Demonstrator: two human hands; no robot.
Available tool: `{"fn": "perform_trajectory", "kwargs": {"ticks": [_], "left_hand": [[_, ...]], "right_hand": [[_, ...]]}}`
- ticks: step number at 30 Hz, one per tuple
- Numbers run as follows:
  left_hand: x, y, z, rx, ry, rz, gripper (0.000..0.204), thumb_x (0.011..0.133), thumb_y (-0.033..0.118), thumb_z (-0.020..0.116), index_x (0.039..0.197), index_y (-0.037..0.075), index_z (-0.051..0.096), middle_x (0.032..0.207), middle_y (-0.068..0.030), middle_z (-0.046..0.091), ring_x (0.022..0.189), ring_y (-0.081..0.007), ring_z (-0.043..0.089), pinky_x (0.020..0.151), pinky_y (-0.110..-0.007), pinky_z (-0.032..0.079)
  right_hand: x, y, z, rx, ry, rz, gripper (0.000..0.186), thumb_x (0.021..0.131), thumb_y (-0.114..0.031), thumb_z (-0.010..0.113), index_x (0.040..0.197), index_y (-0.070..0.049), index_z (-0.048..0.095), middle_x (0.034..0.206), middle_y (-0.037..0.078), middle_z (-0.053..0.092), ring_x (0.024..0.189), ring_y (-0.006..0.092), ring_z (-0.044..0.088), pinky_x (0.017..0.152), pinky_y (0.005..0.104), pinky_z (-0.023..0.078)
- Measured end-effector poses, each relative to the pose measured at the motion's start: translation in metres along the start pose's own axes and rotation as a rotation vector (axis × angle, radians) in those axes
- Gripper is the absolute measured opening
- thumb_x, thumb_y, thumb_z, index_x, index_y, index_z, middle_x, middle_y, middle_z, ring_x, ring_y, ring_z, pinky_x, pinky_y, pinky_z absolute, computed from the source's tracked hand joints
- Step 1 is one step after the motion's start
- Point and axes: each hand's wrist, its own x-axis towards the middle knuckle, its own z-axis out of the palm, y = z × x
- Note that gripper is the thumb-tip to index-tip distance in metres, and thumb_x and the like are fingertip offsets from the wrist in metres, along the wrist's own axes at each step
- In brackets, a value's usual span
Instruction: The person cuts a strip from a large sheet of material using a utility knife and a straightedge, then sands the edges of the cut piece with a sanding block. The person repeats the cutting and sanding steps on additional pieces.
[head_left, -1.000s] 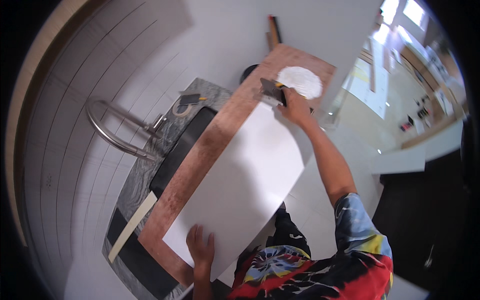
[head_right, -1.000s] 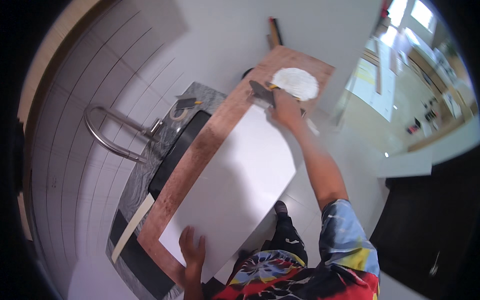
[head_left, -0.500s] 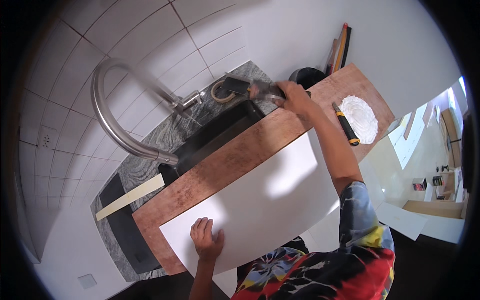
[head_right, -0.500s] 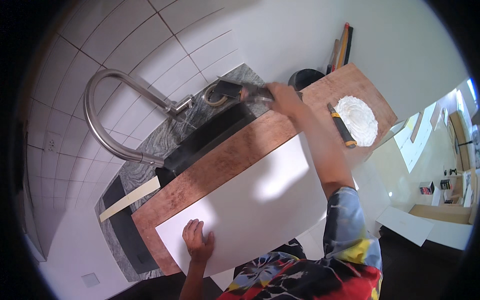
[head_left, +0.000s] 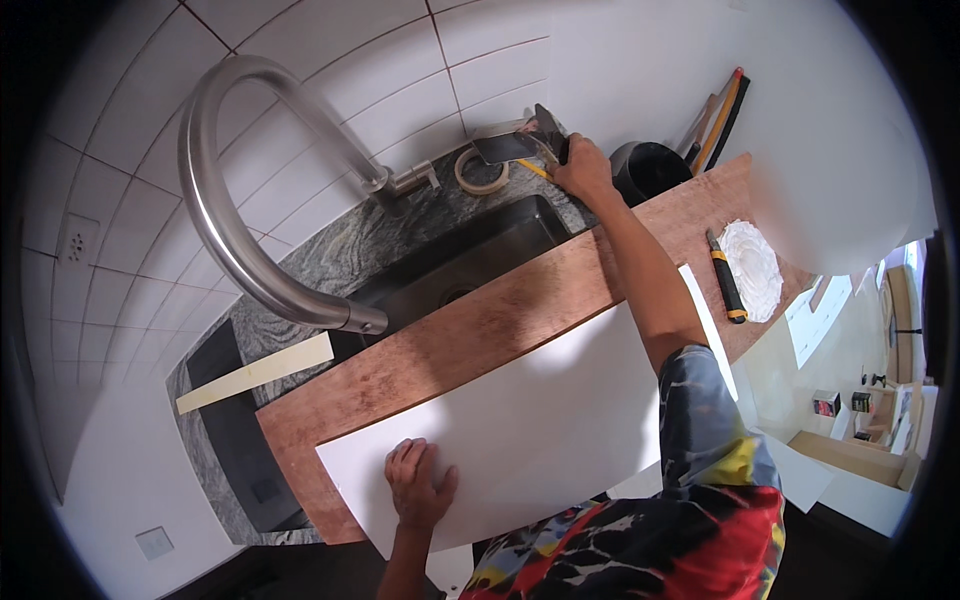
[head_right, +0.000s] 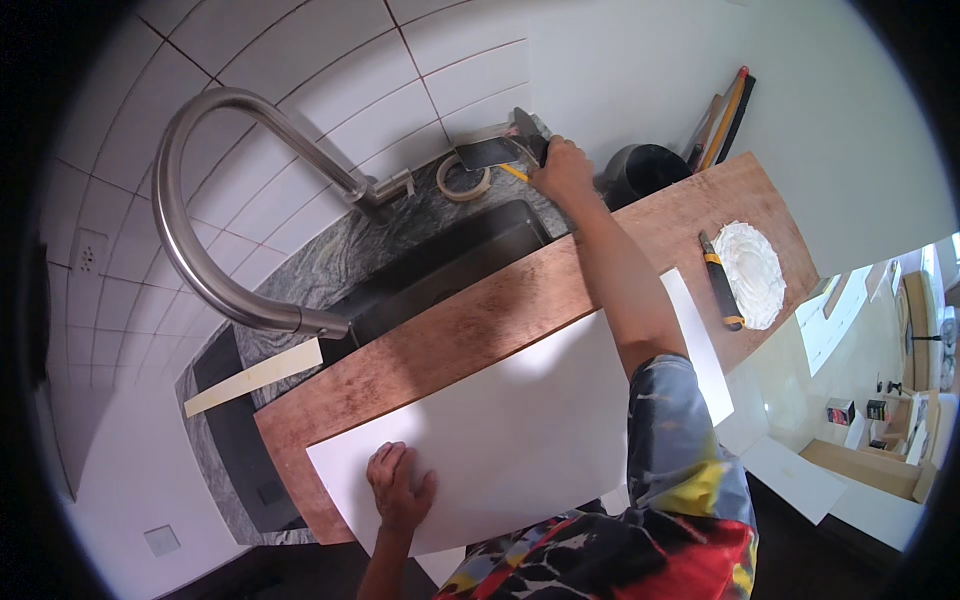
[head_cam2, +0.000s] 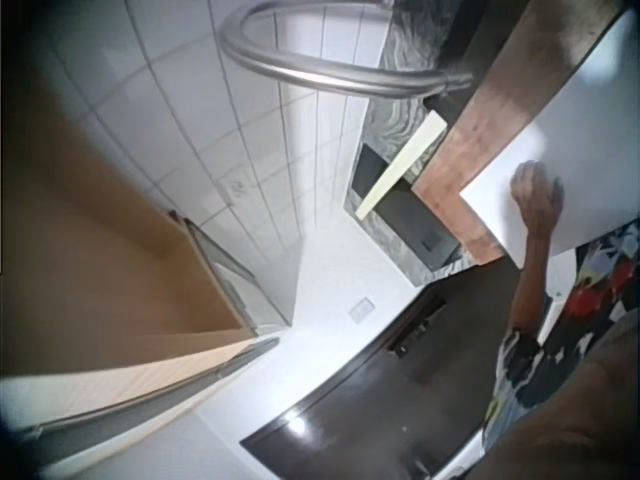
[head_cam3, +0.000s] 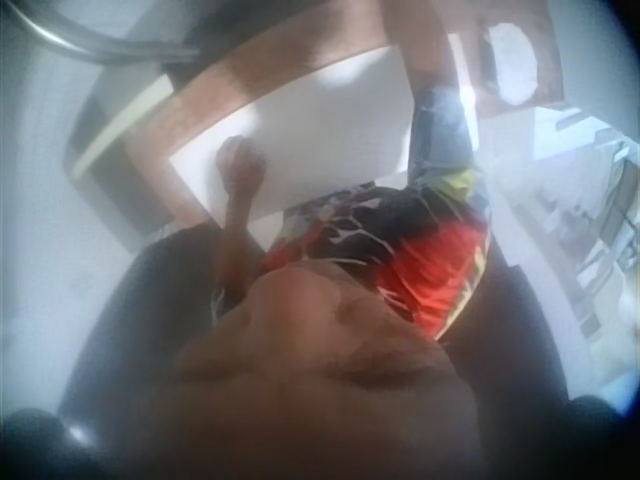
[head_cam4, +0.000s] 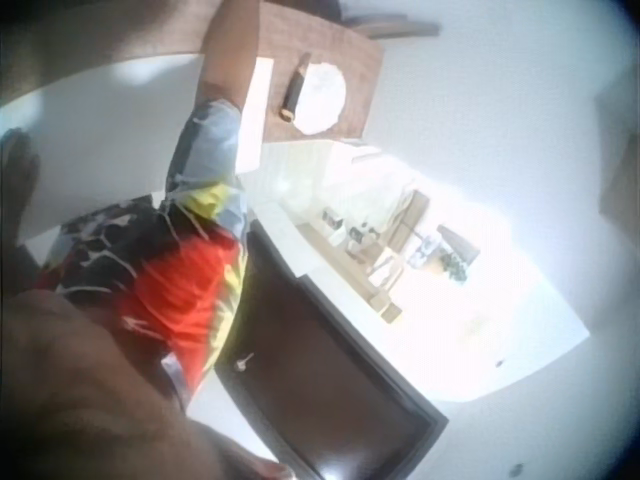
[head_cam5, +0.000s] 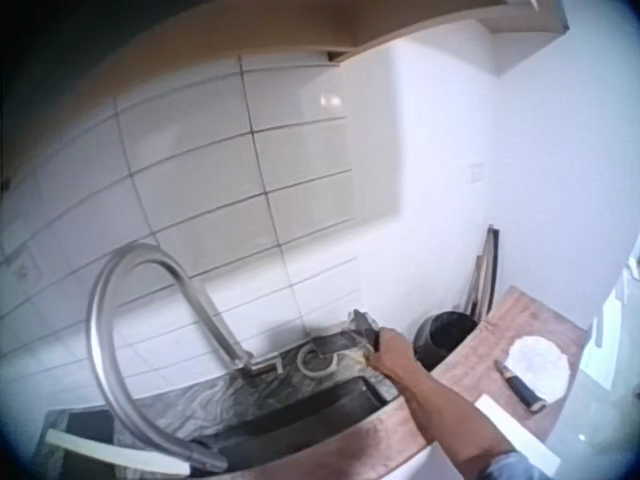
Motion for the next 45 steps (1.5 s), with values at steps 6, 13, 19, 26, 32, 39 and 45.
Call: {"fn": "perform_trajectory", "kwargs": {"ticks": [6,13,19,26,32,39,45], "left_hand": [[0.004,0.003,-0.001,0.019,-0.012,0.005,0.052,0.079,0.026,0.079,0.124,0.005,0.062,0.133,-0.0119,0.054,0.129,-0.0345,0.049,0.111,-0.054,0.037],[0.004,0.003,0.002,0.029,-0.022,0.032,0.052,0.079,0.024,0.079,0.124,0.004,0.062,0.133,-0.0136,0.054,0.129,-0.0361,0.049,0.111,-0.054,0.037],[0.000,0.002,-0.001,0.030,-0.036,0.040,0.051,0.080,0.024,0.078,0.124,0.002,0.062,0.132,-0.0157,0.055,0.127,-0.0398,0.049,0.108,-0.056,0.038],[0.004,0.000,-0.009,0.026,-0.064,0.085,0.050,0.086,0.024,0.073,0.128,-0.001,0.060,0.133,-0.0190,0.055,0.128,-0.0429,0.047,0.109,-0.058,0.035],[-0.005,-0.005,0.004,0.080,-0.148,0.235,0.053,0.095,0.028,0.064,0.140,0.000,0.052,0.149,-0.0231,0.046,0.141,-0.0485,0.036,0.114,-0.064,0.027],[-0.005,-0.008,0.019,0.085,-0.172,0.583,0.067,0.094,0.039,0.067,0.146,0.002,0.047,0.153,-0.0275,0.039,0.147,-0.0518,0.027,0.115,-0.070,0.022],[0.030,0.010,0.015,0.025,-0.365,0.786,0.069,0.095,0.040,0.065,0.150,0.003,0.044,0.158,-0.0288,0.032,0.149,-0.0498,0.023,0.119,-0.067,0.017]], "right_hand": [[-0.019,-0.040,-0.004,-0.086,0.414,-0.352,0.075,0.075,-0.015,0.077,0.143,-0.002,0.047,0.132,0.022,0.057,0.129,0.0409,0.051,0.112,0.0528,0.038],[0.036,-0.088,0.023,-0.229,0.135,-0.700,0.050,0.085,-0.009,0.065,0.134,-0.005,0.054,0.108,0.011,0.070,0.106,0.0321,0.066,0.096,0.0481,0.047],[0.032,-0.083,0.055,-0.351,0.048,-0.680,0.025,0.088,-0.014,0.065,0.113,-0.007,0.067,0.103,0.008,0.070,0.103,0.0259,0.069,0.089,0.0406,0.051],[-0.005,-0.094,0.012,0.053,0.638,-0.738,0.007,0.078,-0.013,0.064,0.084,-0.010,0.067,0.091,0.009,0.063,0.091,0.0288,0.061,0.079,0.0422,0.046],[-0.186,-0.091,-0.086,0.979,0.635,-0.170,0.028,0.080,-0.020,0.069,0.097,0.002,0.065,0.083,0.016,0.066,0.079,0.0286,0.064,0.075,0.0419,0.052],[-0.543,-0.079,-0.116,1.861,0.753,0.179,0.021,0.093,0.002,0.062,0.109,0.003,0.048,0.137,0.022,0.056,0.116,0.0378,0.066,0.096,0.0503,0.061],[-0.612,-0.083,-0.008,1.478,0.901,0.878,0.058,0.094,-0.010,0.056,0.146,0.004,0.033,0.138,0.026,0.054,0.121,0.0362,0.061,0.103,0.0476,0.050]]}}
